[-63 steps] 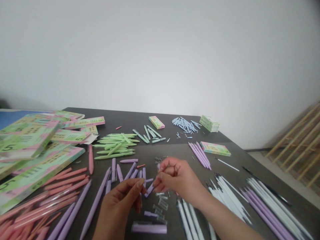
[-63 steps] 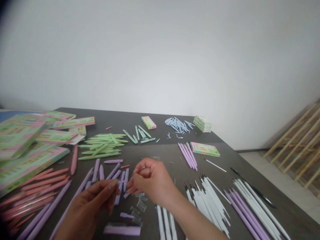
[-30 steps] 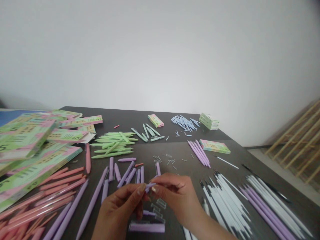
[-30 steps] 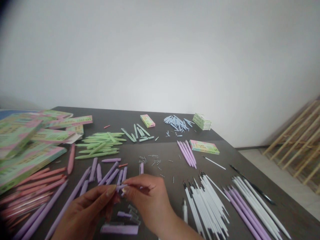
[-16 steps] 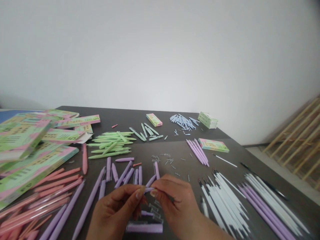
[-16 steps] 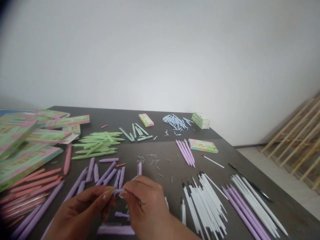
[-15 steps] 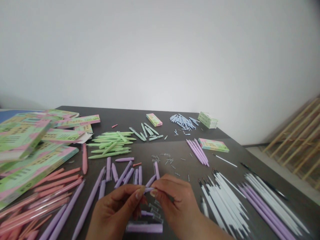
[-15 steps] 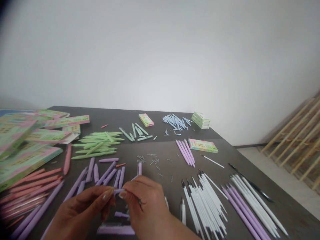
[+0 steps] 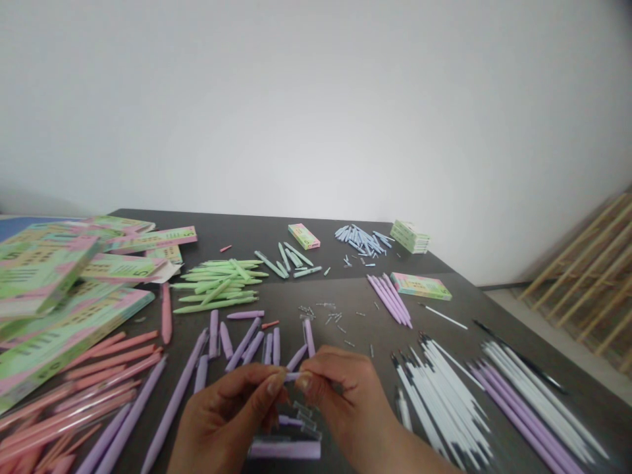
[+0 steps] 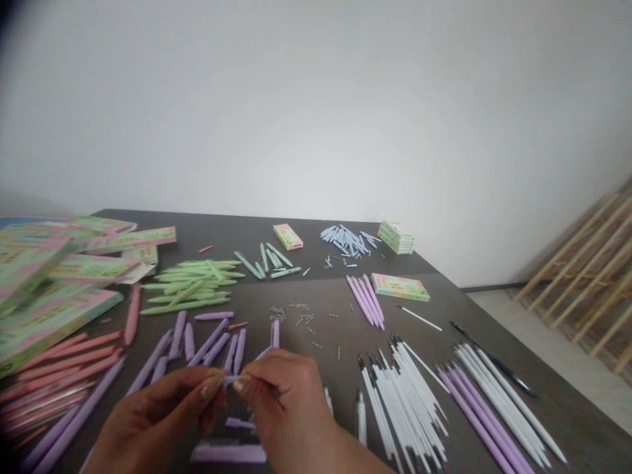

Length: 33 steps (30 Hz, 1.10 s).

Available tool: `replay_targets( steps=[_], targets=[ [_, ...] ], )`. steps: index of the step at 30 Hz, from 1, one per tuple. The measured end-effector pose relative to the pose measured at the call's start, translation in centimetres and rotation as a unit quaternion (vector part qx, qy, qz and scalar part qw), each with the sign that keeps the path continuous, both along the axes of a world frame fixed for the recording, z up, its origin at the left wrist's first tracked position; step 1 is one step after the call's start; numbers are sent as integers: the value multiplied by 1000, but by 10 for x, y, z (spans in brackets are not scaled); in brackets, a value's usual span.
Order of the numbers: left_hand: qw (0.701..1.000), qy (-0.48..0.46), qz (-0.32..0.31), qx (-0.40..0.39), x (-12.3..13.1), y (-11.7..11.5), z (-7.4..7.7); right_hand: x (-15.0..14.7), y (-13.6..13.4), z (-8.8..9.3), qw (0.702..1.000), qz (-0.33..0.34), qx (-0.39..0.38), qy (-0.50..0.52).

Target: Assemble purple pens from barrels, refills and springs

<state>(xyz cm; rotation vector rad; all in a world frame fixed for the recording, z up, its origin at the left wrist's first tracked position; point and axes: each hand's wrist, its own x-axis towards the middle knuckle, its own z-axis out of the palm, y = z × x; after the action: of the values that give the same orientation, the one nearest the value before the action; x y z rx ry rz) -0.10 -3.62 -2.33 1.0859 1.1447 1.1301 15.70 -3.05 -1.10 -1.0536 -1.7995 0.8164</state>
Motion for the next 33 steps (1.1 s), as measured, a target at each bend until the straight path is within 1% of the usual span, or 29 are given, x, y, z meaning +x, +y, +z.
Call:
replay_targets(
  steps=[5,9,12,15,18,21,24,28,31,33],
  targets=[
    [1000,1,8,1,0,-1,2,-1,0,-2,997,8,-49,59],
    [1000,1,1,9,1,-1,3,-3,-1,-5,987,10,-125,104],
    [1000,-3,1,4,2,-1,4,-4,0,-7,983,9,-152,107],
    [1000,-17,20,-8,6,-2,3,-3,-1,-8,991,1,-114,67],
    [998,-50,42,-10,11,-4,0,-2,-3,-10,999,-20,-24,13],
    [996,-84,21,-14,14,-5,-3,-1,-4,-12,999,-14,38,-7],
    [995,-101,0,-16,13,-4,-5,0,-4,-13,999,10,47,-23],
    [996,-84,-26,-19,9,0,-11,0,-4,-11,999,0,47,-15],
    [995,-74,-61,-18,9,2,-15,0,-5,-10,998,3,61,-8],
    [994,-60,-88,-20,10,2,-16,0,-6,-9,998,7,66,-10]
  ],
)
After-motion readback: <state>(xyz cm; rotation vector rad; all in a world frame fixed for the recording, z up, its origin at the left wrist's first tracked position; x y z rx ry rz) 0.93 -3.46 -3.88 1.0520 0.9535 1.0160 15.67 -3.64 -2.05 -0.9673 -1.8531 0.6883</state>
